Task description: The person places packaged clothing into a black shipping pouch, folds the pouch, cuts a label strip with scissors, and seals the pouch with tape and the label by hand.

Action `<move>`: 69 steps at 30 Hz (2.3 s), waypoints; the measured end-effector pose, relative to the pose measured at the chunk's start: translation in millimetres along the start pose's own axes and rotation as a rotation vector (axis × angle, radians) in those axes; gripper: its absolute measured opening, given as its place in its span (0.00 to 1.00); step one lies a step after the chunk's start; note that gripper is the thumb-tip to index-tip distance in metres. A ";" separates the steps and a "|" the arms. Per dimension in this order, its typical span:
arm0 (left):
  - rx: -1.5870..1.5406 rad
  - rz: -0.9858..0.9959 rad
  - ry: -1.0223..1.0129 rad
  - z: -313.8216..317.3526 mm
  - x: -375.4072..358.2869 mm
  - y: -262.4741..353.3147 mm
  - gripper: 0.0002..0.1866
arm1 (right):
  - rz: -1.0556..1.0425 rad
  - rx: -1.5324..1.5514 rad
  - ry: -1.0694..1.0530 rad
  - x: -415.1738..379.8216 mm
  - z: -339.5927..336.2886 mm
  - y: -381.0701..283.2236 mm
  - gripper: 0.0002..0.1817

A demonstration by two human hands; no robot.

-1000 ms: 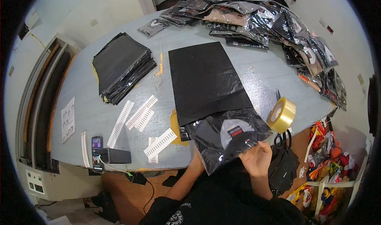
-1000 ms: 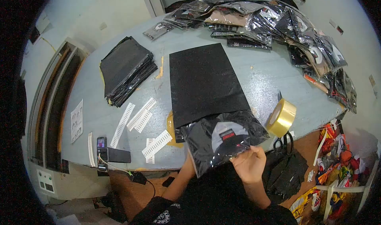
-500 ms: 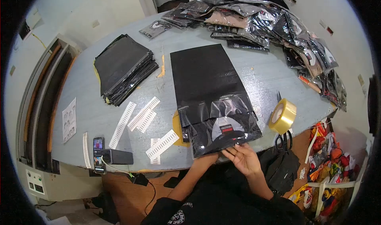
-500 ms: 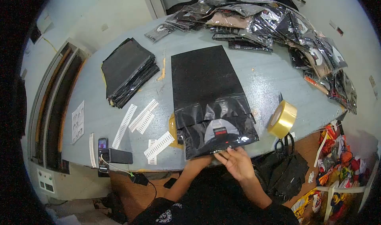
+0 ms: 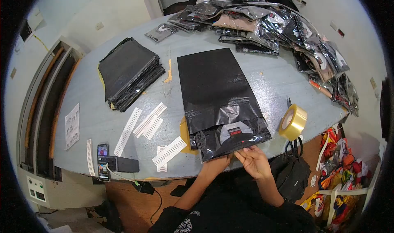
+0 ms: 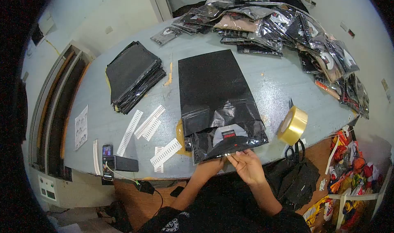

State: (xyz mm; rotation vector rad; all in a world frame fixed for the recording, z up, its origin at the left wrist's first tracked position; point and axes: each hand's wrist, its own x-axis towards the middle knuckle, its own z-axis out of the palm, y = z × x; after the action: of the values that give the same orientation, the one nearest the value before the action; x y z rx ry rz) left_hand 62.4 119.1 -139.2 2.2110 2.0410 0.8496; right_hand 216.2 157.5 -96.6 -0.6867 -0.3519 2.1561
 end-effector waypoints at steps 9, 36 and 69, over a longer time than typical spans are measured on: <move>0.038 0.084 -0.249 -1.2 -36.0 0.0 0.14 | 0.108 0.090 0.029 -29.8 -8.2 3.3 0.06; 0.020 0.116 -0.196 -12.0 -56.0 13.5 0.12 | 0.286 -0.221 0.103 -106.1 19.9 -1.6 0.19; -0.009 0.056 -0.214 -38.2 -24.4 26.8 0.24 | -0.036 0.261 0.203 106.8 28.7 6.9 0.13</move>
State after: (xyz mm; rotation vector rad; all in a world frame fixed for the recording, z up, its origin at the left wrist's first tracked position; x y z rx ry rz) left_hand 72.0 79.4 -106.1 2.2531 1.8829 0.5937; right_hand 140.7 236.6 -114.3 -0.7336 0.0250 2.0287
